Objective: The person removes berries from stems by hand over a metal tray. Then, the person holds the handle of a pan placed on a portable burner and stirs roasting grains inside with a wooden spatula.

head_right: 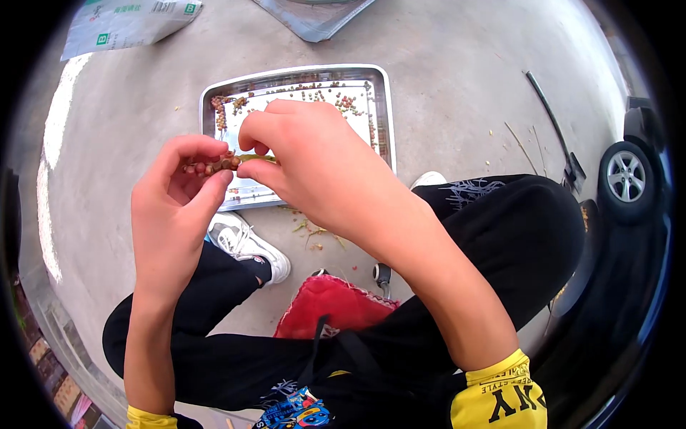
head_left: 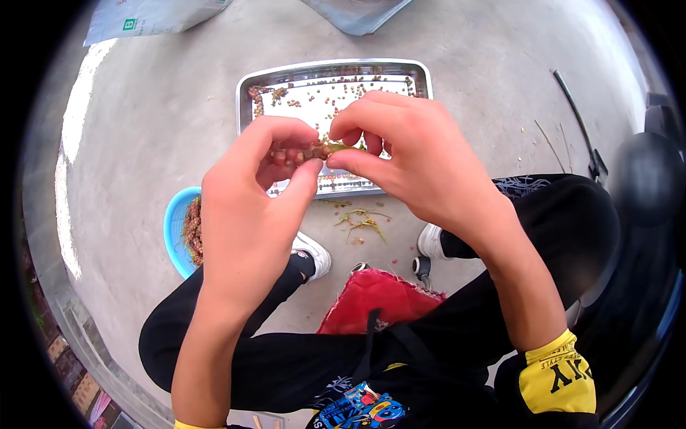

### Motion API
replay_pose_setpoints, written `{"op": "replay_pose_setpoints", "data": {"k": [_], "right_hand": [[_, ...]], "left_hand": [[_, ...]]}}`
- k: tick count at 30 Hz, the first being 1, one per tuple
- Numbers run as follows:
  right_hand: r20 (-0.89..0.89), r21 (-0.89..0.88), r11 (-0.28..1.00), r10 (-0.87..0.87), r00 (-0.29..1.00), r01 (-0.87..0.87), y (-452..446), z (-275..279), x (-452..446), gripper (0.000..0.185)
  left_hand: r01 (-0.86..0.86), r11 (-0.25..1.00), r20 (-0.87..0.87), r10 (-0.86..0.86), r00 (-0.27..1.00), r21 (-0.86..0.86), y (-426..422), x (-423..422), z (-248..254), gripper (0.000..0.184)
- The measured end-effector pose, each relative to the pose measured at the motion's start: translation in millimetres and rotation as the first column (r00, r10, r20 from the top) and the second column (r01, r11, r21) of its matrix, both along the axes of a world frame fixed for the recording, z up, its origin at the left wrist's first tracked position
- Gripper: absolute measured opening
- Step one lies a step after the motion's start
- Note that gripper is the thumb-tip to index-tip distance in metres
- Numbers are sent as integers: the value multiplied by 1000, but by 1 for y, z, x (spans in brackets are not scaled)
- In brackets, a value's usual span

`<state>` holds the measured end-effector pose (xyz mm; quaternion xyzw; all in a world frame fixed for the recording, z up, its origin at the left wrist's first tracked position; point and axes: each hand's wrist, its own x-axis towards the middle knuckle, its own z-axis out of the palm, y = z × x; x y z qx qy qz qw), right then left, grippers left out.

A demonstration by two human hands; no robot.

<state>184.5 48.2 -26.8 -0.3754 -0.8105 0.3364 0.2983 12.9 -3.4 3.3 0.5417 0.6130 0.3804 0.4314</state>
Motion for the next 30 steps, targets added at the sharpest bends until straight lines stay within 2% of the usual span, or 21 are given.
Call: {"op": "replay_pose_setpoints", "data": {"k": [1,3,4,6,7,9,10,12,16,17,19,20,22,26,28,30], "right_hand": [[5,-2,1000,-2,1000,2,-1,2,2,17],[-35,-242,970,13,999,-21,-1,11,1,14],[-38,-241,970,15,999,-24,-2,15,0,14],[-133,-542,840,-77,988,-8,-5,19,-1,12],[-133,-545,838,-78,988,-7,-5,18,0,12],[-318,-754,640,-160,934,-147,-3,16,1,12],[-318,-755,639,-159,935,-148,-2,16,2,12],[-415,-836,495,-288,863,-236,-1,17,4,16],[-422,-840,509,-392,817,-189,0,6,5,19],[-276,-695,718,-317,907,40,-2,4,3,21],[-219,-441,869,-348,912,225,-4,-5,-3,22],[-178,-295,897,-389,904,328,-6,-9,-6,23],[-75,-125,960,-260,963,250,-3,-3,-4,23],[-20,-176,978,-121,992,116,-5,14,-4,23],[-76,-488,872,-82,994,34,-3,16,-1,23],[-111,-535,845,-86,990,13,-2,15,0,23]], "left_hand": [[10,1000,67,-8,998,-28,0,0,3,19],[13,998,182,-2,983,-56,0,-5,3,21],[10,998,179,0,984,-55,1,-8,3,21],[29,994,238,-2,971,-109,2,-12,3,21],[30,993,238,-3,971,-112,2,-13,3,21],[19,982,394,58,917,-188,3,-14,3,22],[18,982,395,59,917,-189,3,-14,3,22],[6,981,442,81,893,-191,3,-15,3,22],[-9,978,433,100,896,-208,3,-17,2,24],[-3,985,417,77,906,-174,3,-16,-1,24],[3,990,401,54,915,-139,3,-15,-3,24],[6,989,387,51,921,-145,3,-13,-3,24],[9,988,372,49,927,-151,2,-12,-2,24],[28,990,295,14,955,-136,1,-12,2,24],[42,990,288,0,958,-138,1,-12,1,24],[28,987,353,31,935,-159,1,-12,0,26]]}}
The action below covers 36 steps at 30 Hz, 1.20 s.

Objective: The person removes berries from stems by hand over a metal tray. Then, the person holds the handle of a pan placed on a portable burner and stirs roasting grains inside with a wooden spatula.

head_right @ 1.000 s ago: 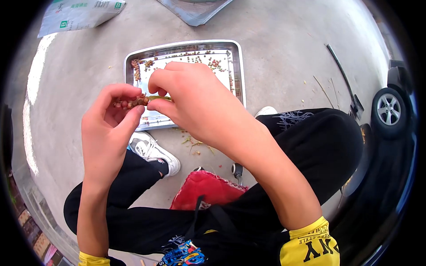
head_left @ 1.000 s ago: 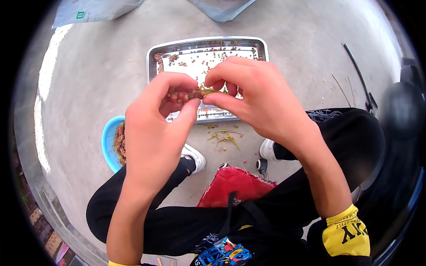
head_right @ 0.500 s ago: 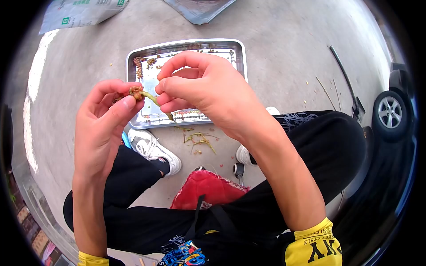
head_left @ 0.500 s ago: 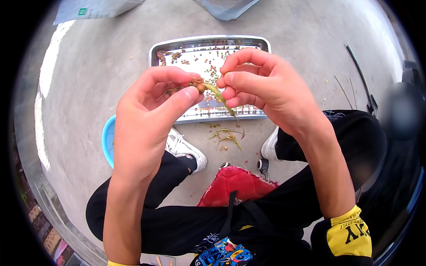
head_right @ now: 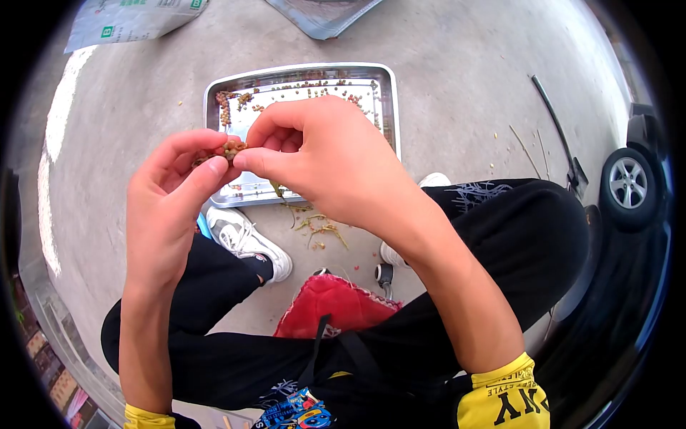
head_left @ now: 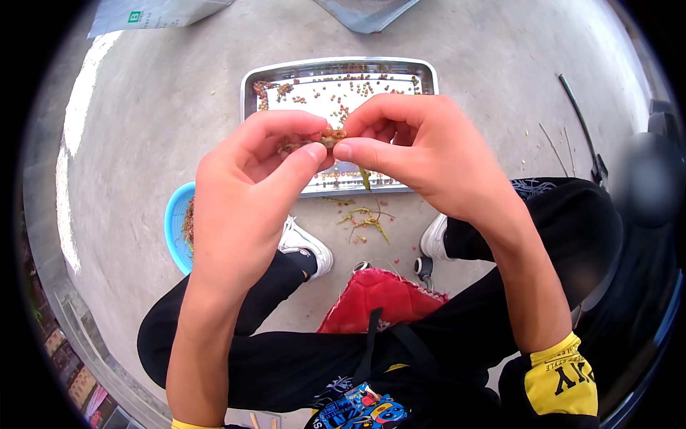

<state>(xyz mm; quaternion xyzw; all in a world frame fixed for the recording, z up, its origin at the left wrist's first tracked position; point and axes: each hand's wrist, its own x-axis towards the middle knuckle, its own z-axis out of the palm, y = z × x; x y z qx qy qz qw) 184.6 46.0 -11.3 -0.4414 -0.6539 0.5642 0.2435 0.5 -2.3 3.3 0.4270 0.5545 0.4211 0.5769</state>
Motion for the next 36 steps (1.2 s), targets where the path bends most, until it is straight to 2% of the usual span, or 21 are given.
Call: {"op": "replay_pose_setpoints", "data": {"k": [4,6,10,11,13,16,22,24,29,32,34,36], "right_hand": [[-138,-138,990,19,990,-38,4,-7,5,22],[-160,-181,983,9,987,-38,5,-10,7,22],[-192,-258,966,-38,981,-13,5,-6,4,23],[-193,-256,967,-36,981,-15,4,-8,2,23],[-90,-76,989,-137,986,130,3,-12,-1,24],[-26,-10,995,-103,994,102,6,-7,-1,26],[-83,-63,998,-1,997,-4,3,-10,-1,28],[-72,-23,1000,-10,997,9,2,-9,-1,28],[-45,7,998,-66,997,66,-3,-4,-4,27],[-126,-76,996,-64,990,54,0,-11,-3,26],[-140,-289,956,-98,985,54,1,-3,-2,27],[-140,-293,956,-73,987,29,0,2,-3,27]], "left_hand": [[-1,1000,65,1,998,0,2,-2,0,28],[5,999,122,1,993,-49,3,-2,3,29],[-26,998,127,34,991,-65,5,-7,1,29],[-15,999,100,20,995,-48,5,-7,-1,28],[-4,999,73,6,997,-32,4,-8,-4,28],[34,999,27,-34,999,-16,3,-7,-4,27],[93,994,-28,-91,995,49,3,-3,-3,29],[-18,1000,60,19,998,-7,3,1,-1,31],[14,995,96,-5,995,-98,4,-5,-5,32],[5,992,109,8,994,-123,5,-6,-4,32],[3,991,104,10,994,-132,5,-6,-3,32],[19,994,87,-9,996,-109,5,-7,-2,31]]}}
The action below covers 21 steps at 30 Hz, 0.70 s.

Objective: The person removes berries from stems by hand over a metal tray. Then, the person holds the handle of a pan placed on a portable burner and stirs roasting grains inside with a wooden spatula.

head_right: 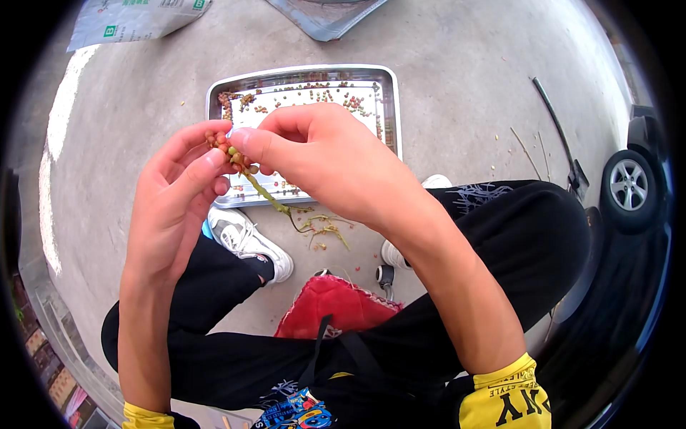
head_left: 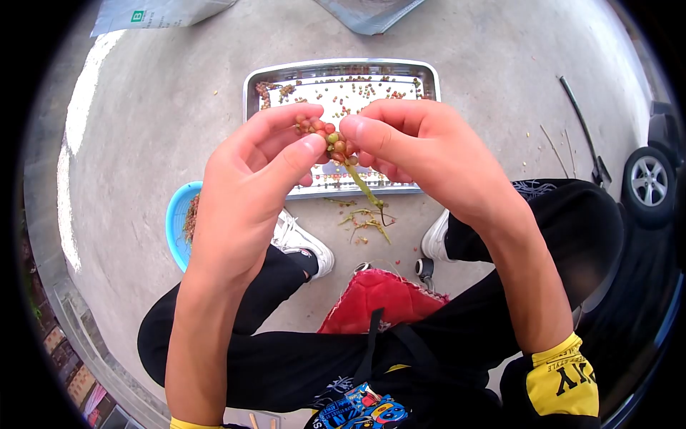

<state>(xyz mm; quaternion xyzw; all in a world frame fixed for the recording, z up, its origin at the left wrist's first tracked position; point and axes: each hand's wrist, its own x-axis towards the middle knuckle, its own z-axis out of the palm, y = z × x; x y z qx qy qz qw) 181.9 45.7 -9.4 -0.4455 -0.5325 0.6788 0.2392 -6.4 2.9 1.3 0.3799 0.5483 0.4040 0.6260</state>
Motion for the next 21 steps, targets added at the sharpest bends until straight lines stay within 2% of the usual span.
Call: {"op": "replay_pose_setpoints", "data": {"k": [5,10,14,17,19,21], "right_hand": [[21,1,997,72,997,-72,-2,-3,0,27],[-71,-138,986,86,994,-96,-2,-4,-2,18],[-105,-147,982,106,989,-121,-3,-10,-2,17],[-199,-201,976,47,979,-87,-7,-15,-7,23],[-353,-462,886,-134,926,-48,-11,-15,-10,24],[-360,-448,892,-121,925,-58,-11,-18,-10,25]], "left_hand": [[-3,999,19,2,1000,32,-2,3,-3,32],[-63,997,23,61,998,46,-2,3,-2,32],[-77,997,174,77,982,-5,-3,-1,-5,32],[-76,996,276,86,957,-46,-4,-3,-7,32],[-74,995,327,91,941,-64,-5,-2,-8,32],[-84,995,286,96,953,-55,-5,-1,-8,32]]}}
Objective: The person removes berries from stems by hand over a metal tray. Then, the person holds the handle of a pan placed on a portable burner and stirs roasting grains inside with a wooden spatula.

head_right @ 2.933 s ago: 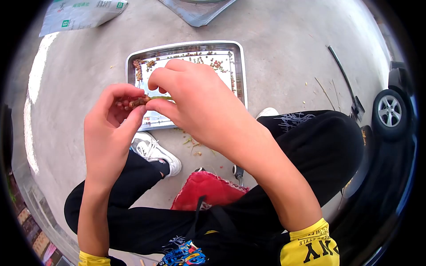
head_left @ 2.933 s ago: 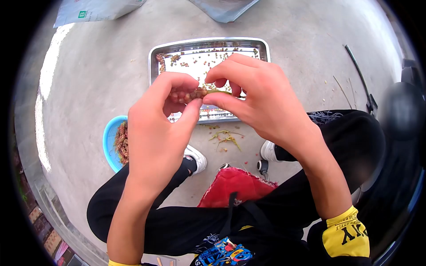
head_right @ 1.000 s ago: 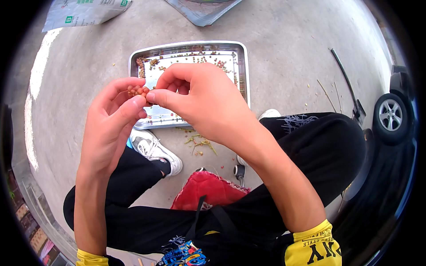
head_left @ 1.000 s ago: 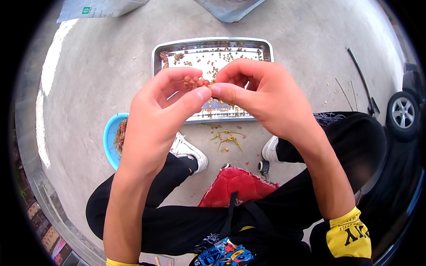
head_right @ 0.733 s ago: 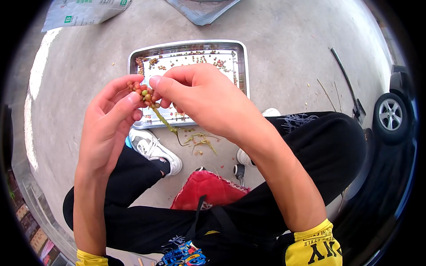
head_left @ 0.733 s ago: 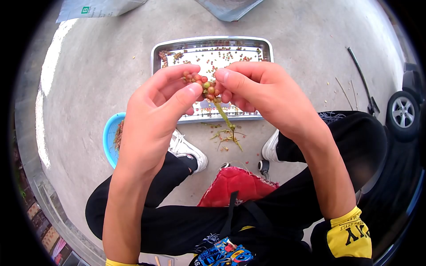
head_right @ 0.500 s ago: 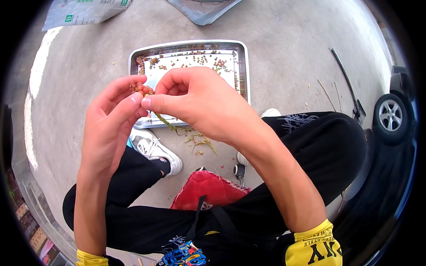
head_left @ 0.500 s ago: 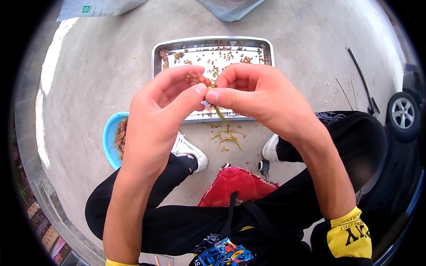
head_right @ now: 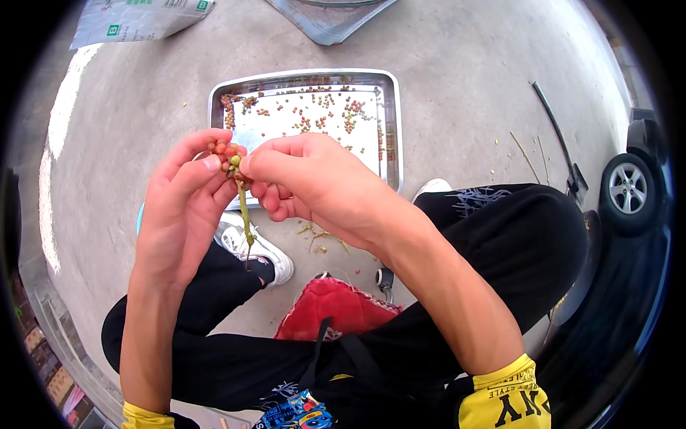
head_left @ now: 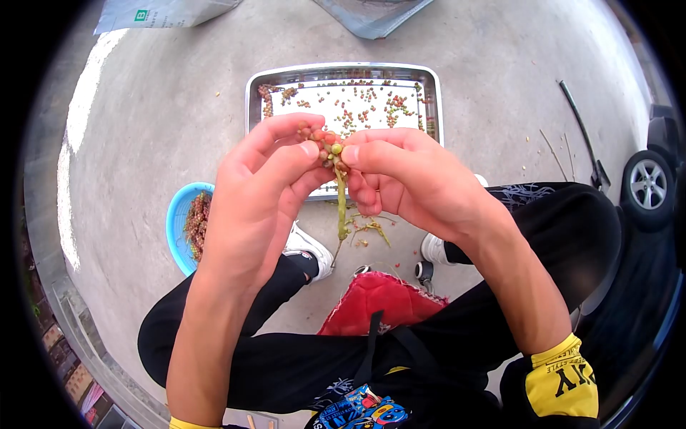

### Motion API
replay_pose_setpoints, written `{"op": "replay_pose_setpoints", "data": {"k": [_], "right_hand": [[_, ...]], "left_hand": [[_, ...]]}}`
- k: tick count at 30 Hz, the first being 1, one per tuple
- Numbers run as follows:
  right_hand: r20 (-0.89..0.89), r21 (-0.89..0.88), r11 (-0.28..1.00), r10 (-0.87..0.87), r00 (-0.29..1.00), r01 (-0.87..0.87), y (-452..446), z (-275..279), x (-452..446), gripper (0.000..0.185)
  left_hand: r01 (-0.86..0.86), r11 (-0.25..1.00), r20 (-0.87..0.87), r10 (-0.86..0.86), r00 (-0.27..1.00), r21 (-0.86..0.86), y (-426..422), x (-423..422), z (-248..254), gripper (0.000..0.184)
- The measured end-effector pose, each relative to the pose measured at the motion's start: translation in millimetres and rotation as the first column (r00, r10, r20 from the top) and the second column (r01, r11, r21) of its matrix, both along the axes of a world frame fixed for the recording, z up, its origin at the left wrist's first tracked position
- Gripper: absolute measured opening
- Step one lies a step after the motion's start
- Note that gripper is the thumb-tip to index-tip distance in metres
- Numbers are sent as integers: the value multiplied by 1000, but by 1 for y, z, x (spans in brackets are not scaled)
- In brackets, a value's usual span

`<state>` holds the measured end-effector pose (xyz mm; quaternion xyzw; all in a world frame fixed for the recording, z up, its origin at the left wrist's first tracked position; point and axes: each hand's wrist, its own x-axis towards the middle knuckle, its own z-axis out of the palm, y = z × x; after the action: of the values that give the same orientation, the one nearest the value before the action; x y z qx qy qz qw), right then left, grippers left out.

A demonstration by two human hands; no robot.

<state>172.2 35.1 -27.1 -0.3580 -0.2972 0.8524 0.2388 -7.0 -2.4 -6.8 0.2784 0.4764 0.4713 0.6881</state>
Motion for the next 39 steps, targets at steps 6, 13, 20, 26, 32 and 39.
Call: {"op": "replay_pose_setpoints", "data": {"k": [6,13,20,26,32,39], "right_hand": [[265,282,947,79,961,-155,4,11,4,23],[-69,-63,998,24,997,-29,1,4,4,19],[-409,-410,909,-116,905,-69,-7,-8,3,15],[4,-71,981,-182,983,181,-4,3,-5,25],[379,335,938,-49,924,-88,2,14,1,31],[152,279,957,-127,980,81,-7,2,-3,28]], "left_hand": [[27,997,-269,-7,963,69,1,6,7,31],[13,999,-40,-11,999,51,1,-1,0,29],[-52,998,135,45,990,47,1,1,1,31],[-44,998,119,38,992,52,4,-2,-2,37],[-44,997,51,40,998,69,4,2,0,37],[-39,992,5,39,999,118,4,4,0,37]]}}
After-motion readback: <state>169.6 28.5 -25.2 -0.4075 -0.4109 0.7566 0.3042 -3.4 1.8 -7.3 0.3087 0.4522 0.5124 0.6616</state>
